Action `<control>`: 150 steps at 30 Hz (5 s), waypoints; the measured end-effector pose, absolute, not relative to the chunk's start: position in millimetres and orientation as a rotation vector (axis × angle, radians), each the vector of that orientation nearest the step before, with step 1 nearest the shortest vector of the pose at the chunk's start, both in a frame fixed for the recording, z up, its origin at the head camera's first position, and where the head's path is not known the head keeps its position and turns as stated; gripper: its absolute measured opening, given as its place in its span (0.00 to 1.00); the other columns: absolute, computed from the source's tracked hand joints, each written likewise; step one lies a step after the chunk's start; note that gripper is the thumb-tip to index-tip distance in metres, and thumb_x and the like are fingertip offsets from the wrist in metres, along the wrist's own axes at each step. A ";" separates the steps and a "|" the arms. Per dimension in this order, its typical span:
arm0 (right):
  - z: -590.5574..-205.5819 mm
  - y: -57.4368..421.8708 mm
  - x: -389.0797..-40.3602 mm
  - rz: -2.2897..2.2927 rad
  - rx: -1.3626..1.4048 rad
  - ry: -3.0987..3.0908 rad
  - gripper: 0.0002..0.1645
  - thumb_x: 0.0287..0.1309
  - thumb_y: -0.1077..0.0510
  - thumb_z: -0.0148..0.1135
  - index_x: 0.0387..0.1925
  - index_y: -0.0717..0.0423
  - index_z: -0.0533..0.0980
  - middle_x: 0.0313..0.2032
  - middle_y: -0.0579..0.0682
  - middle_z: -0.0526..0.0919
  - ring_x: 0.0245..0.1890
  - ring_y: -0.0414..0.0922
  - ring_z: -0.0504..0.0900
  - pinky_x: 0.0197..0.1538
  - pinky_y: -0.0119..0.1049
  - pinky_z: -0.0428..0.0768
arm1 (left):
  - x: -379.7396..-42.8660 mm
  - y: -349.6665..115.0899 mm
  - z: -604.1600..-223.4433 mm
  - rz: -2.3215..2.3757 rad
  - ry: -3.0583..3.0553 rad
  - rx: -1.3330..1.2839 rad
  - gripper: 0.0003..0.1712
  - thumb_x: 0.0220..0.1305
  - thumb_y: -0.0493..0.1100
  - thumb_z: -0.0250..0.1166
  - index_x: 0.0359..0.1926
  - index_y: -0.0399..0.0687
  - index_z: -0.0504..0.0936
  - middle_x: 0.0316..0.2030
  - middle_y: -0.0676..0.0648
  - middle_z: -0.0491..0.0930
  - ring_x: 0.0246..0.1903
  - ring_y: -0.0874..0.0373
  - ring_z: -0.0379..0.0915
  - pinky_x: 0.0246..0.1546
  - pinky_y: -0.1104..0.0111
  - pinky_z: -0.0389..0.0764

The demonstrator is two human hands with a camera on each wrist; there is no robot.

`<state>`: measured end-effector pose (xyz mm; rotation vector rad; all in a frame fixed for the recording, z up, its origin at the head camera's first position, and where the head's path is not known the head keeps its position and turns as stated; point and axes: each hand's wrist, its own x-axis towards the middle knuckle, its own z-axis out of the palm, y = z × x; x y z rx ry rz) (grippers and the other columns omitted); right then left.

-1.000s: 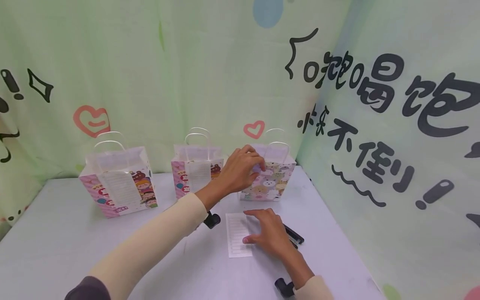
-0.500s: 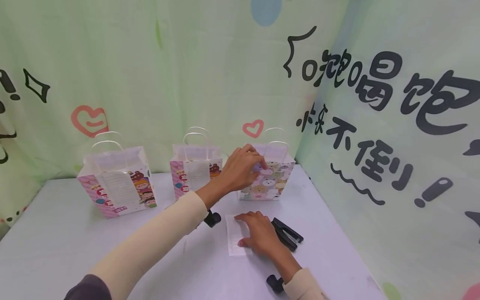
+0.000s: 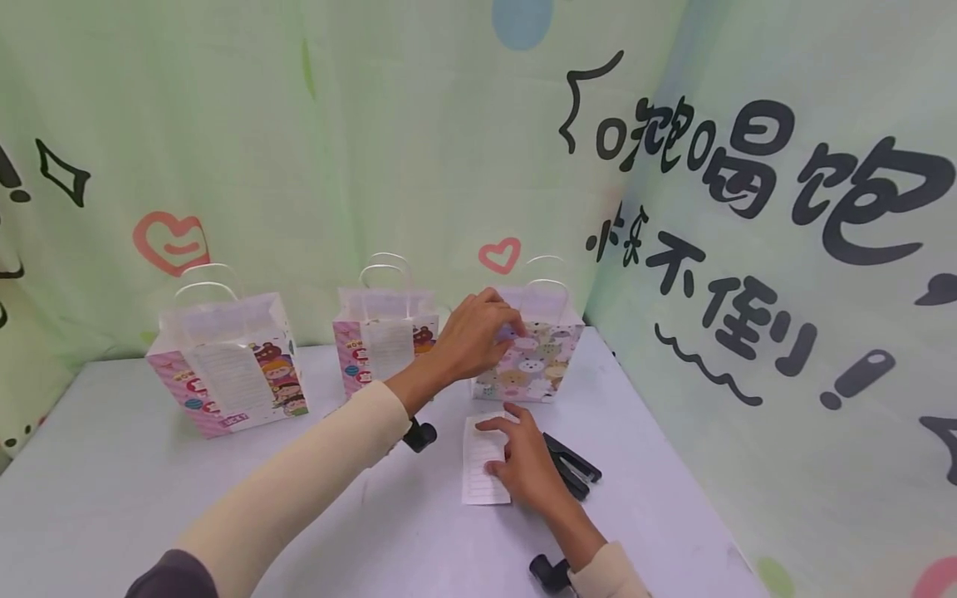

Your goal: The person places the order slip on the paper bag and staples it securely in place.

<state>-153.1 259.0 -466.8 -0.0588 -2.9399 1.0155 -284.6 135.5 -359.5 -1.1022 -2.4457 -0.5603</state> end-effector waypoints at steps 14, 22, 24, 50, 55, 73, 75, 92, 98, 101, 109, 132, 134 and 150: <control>-448.5 284.8 -153.1 1.175 -0.162 -2.790 0.26 0.55 0.70 0.78 0.55 0.49 0.88 0.81 0.56 0.63 0.33 0.45 0.75 0.38 0.26 0.81 | -284.9 132.9 -360.2 -0.550 -2.412 -1.094 0.09 0.67 0.47 0.74 0.47 0.61 0.93 0.49 0.57 0.92 0.49 0.60 0.75 0.53 0.70 0.77; -435.6 292.9 -155.2 1.190 -0.159 -2.695 0.28 0.56 0.70 0.77 0.58 0.52 0.87 0.48 0.59 0.83 0.36 0.47 0.75 0.36 0.26 0.77 | -284.5 133.1 -360.9 -0.535 -2.424 -1.085 0.09 0.67 0.48 0.74 0.47 0.62 0.93 0.49 0.58 0.92 0.49 0.60 0.74 0.52 0.70 0.76; -434.8 294.8 -156.4 1.179 -0.135 -2.650 0.28 0.56 0.69 0.78 0.59 0.52 0.87 0.42 0.57 0.84 0.37 0.48 0.77 0.38 0.25 0.78 | -284.5 132.8 -361.0 -0.524 -2.421 -1.090 0.08 0.67 0.48 0.74 0.46 0.61 0.93 0.48 0.58 0.92 0.49 0.60 0.74 0.52 0.69 0.76; -408.3 307.6 -198.9 1.627 -0.142 -2.282 0.21 0.66 0.62 0.73 0.59 0.60 0.84 0.59 0.60 0.82 0.44 0.42 0.82 0.46 0.26 0.83 | -285.7 134.8 -363.3 -0.483 -2.444 -1.100 0.06 0.68 0.50 0.74 0.45 0.61 0.93 0.45 0.56 0.92 0.50 0.59 0.74 0.50 0.68 0.75; -410.3 308.1 -196.7 1.546 -0.156 -2.310 0.22 0.66 0.59 0.73 0.60 0.57 0.83 0.58 0.58 0.82 0.49 0.46 0.80 0.48 0.23 0.81 | -287.8 135.9 -365.2 -0.501 -2.440 -1.081 0.06 0.68 0.49 0.74 0.44 0.61 0.93 0.44 0.56 0.93 0.49 0.59 0.74 0.51 0.68 0.75; -440.6 347.4 -146.7 0.839 -0.268 -2.948 0.41 0.54 0.47 0.83 0.67 0.51 0.77 0.61 0.61 0.83 0.58 0.59 0.79 0.53 0.56 0.85 | -291.4 137.0 -368.5 -0.540 -2.404 -1.088 0.02 0.68 0.45 0.74 0.39 0.60 0.92 0.37 0.56 0.92 0.47 0.59 0.73 0.48 0.67 0.73; -445.9 350.4 -144.2 0.779 -0.251 -3.012 0.43 0.50 0.46 0.85 0.66 0.52 0.77 0.58 0.60 0.84 0.55 0.58 0.80 0.52 0.56 0.83 | -291.6 137.0 -368.4 -0.544 -2.402 -1.090 0.02 0.68 0.45 0.74 0.39 0.60 0.92 0.38 0.56 0.92 0.47 0.59 0.73 0.48 0.67 0.73; -456.5 353.6 -143.7 0.520 -0.152 -3.231 0.47 0.36 0.49 0.91 0.58 0.55 0.78 0.46 0.58 0.83 0.45 0.51 0.79 0.51 0.55 0.80 | -292.1 136.5 -367.4 -0.559 -2.377 -1.092 0.02 0.68 0.44 0.74 0.39 0.59 0.92 0.36 0.56 0.91 0.46 0.58 0.73 0.47 0.67 0.73; -450.2 353.0 -139.4 0.589 -0.018 -3.194 0.42 0.45 0.53 0.88 0.60 0.57 0.76 0.51 0.61 0.84 0.48 0.53 0.81 0.54 0.57 0.81 | -291.9 136.5 -368.0 -0.552 -2.388 -1.089 0.02 0.68 0.45 0.74 0.39 0.59 0.92 0.36 0.56 0.91 0.46 0.58 0.73 0.47 0.67 0.73; -446.7 352.6 -139.3 0.733 -0.013 -3.119 0.40 0.52 0.54 0.84 0.63 0.56 0.73 0.54 0.62 0.84 0.51 0.55 0.82 0.56 0.58 0.82 | -291.5 136.4 -368.2 -0.554 -2.391 -1.087 0.02 0.68 0.45 0.74 0.39 0.60 0.92 0.37 0.56 0.91 0.46 0.59 0.72 0.48 0.68 0.73; -427.4 350.0 -145.1 0.944 -0.013 -2.902 0.39 0.61 0.54 0.79 0.67 0.56 0.68 0.53 0.60 0.84 0.52 0.55 0.82 0.55 0.54 0.86 | -291.3 135.4 -368.4 -0.570 -2.383 -1.088 0.03 0.70 0.47 0.72 0.39 0.61 0.92 0.38 0.57 0.91 0.45 0.60 0.72 0.48 0.70 0.73; -357.7 328.3 -176.3 1.116 0.261 -2.454 0.38 0.64 0.60 0.75 0.69 0.60 0.65 0.65 0.58 0.82 0.64 0.56 0.81 0.63 0.15 0.72 | -290.3 134.7 -368.0 -0.593 -2.370 -1.108 0.02 0.69 0.47 0.74 0.40 0.60 0.93 0.38 0.56 0.90 0.44 0.59 0.73 0.47 0.68 0.73; -353.6 326.6 -181.3 1.129 0.275 -2.420 0.38 0.64 0.61 0.74 0.69 0.60 0.65 0.66 0.58 0.82 0.65 0.56 0.81 0.67 0.22 0.74 | -290.1 135.1 -368.4 -0.590 -2.368 -1.111 0.02 0.69 0.48 0.74 0.40 0.60 0.93 0.38 0.56 0.90 0.44 0.59 0.73 0.47 0.68 0.73; -348.6 321.1 -209.1 1.078 0.315 -2.404 0.37 0.63 0.61 0.75 0.68 0.57 0.67 0.66 0.55 0.84 0.57 0.45 0.78 0.59 0.46 0.76 | -288.1 137.7 -368.5 -0.560 -2.379 -1.098 0.03 0.69 0.48 0.74 0.41 0.60 0.92 0.37 0.56 0.90 0.46 0.59 0.73 0.49 0.68 0.73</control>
